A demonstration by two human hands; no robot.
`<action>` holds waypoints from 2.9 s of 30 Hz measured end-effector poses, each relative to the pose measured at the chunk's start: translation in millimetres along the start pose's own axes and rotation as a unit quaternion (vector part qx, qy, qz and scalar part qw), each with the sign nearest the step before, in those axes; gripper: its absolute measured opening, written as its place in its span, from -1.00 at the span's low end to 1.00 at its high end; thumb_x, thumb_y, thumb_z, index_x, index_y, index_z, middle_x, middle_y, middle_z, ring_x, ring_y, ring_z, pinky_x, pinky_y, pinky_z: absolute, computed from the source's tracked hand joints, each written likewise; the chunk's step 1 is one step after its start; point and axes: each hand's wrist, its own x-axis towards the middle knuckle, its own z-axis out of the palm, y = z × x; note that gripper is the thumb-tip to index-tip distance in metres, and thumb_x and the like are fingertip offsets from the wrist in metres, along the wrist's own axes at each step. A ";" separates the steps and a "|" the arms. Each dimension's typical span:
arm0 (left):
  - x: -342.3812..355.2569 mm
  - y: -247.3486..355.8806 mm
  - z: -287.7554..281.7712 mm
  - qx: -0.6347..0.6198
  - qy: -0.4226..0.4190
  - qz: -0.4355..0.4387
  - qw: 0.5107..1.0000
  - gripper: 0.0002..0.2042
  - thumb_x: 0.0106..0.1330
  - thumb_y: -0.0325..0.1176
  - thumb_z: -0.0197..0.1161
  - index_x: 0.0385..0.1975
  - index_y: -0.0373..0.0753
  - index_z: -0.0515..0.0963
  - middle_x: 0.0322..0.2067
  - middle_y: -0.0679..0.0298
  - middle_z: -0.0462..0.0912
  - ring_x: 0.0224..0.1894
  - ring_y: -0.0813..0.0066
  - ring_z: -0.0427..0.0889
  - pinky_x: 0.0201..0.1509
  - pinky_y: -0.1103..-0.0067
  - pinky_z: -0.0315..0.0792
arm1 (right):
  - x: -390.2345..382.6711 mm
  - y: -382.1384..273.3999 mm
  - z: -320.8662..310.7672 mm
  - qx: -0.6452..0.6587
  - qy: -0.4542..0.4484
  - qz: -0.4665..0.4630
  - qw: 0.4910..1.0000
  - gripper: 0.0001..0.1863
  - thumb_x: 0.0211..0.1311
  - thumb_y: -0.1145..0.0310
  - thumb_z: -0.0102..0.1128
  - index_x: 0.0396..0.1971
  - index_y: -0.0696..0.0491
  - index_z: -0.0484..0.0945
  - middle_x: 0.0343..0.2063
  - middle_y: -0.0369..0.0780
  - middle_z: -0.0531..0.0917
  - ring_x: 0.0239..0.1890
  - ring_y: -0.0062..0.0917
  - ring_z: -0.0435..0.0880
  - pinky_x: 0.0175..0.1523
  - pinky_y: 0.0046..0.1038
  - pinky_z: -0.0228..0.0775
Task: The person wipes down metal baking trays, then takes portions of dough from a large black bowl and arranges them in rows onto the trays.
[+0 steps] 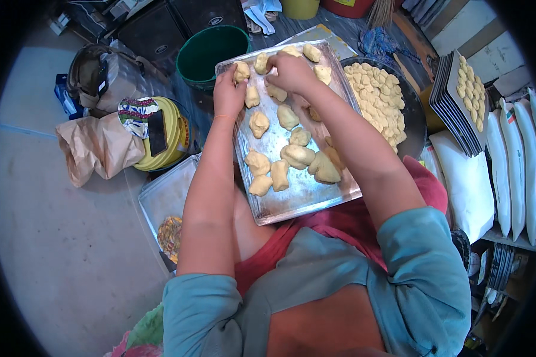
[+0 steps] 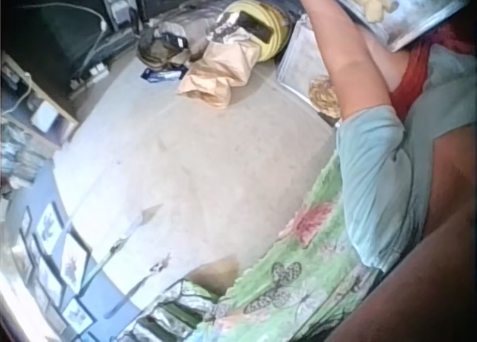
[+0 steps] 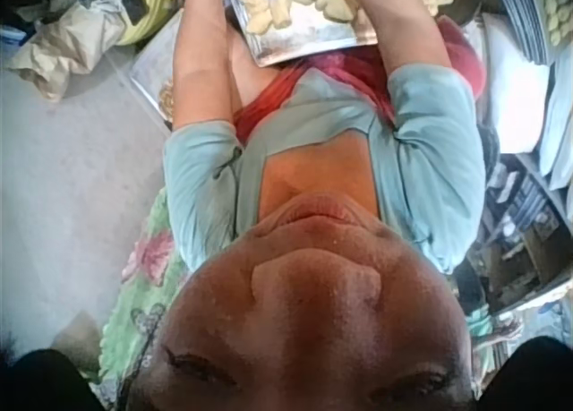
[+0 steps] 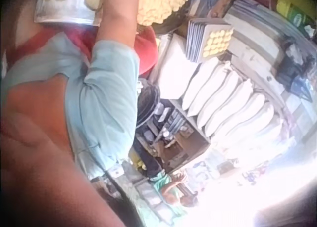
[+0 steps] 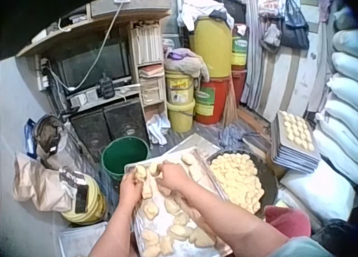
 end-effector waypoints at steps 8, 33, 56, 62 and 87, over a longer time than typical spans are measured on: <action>14.6 -5.0 22.1 0.010 0.033 0.043 0.998 -0.57 0.10 -0.39 0.33 0.04 -0.20 0.56 -0.31 0.09 0.60 -0.39 0.35 0.60 -0.19 0.49 0.51 | 44.2 10.0 19.3 -0.109 0.042 -0.067 0.991 -0.65 0.00 0.24 0.23 -0.13 -0.09 0.63 -0.20 -0.22 0.59 0.00 -0.35 0.55 0.00 -0.21 0.35; 17.0 -1.4 23.7 0.000 0.015 0.094 0.996 -0.58 0.09 -0.46 0.32 0.02 -0.19 0.59 -0.28 0.17 0.54 -0.38 0.40 0.53 -0.17 0.53 0.48 | 33.2 94.3 -13.6 -0.074 -0.017 0.091 0.993 -0.34 -0.10 0.16 0.28 0.16 -0.24 0.48 0.12 -0.12 0.47 0.15 -0.18 0.44 0.25 -0.26 0.27; -27.5 71.5 27.3 0.186 -0.133 0.146 0.963 -0.60 0.08 -0.13 0.34 -0.06 -0.07 0.61 -0.13 0.23 0.60 0.05 0.17 0.48 0.19 0.28 0.11 | -44.1 86.1 -19.8 0.001 0.056 0.124 0.991 -0.50 -0.09 0.31 0.31 -0.03 0.03 0.53 -0.10 -0.06 0.56 -0.03 -0.17 0.58 0.08 -0.34 0.43; -27.6 69.2 30.1 0.153 -0.062 0.211 0.963 -0.64 0.12 -0.20 0.28 -0.05 -0.05 0.60 -0.02 0.24 0.54 0.07 0.15 0.46 0.17 0.24 0.14 | -50.4 61.6 -20.8 -0.072 0.094 0.090 0.989 -0.65 -0.01 0.36 0.24 -0.13 -0.11 0.61 -0.08 -0.19 0.59 0.06 -0.32 0.50 0.13 -0.24 0.28; -29.5 53.6 37.1 0.177 -0.115 0.219 0.953 -0.71 0.19 -0.35 0.14 -0.09 0.01 0.64 0.06 0.28 0.58 0.08 0.26 0.50 0.16 0.27 0.16 | 0.4 94.2 -5.6 0.014 0.177 -0.004 0.984 -0.67 0.18 0.28 0.14 -0.06 -0.03 0.63 -0.07 -0.10 0.59 0.00 -0.19 0.55 0.11 -0.28 0.40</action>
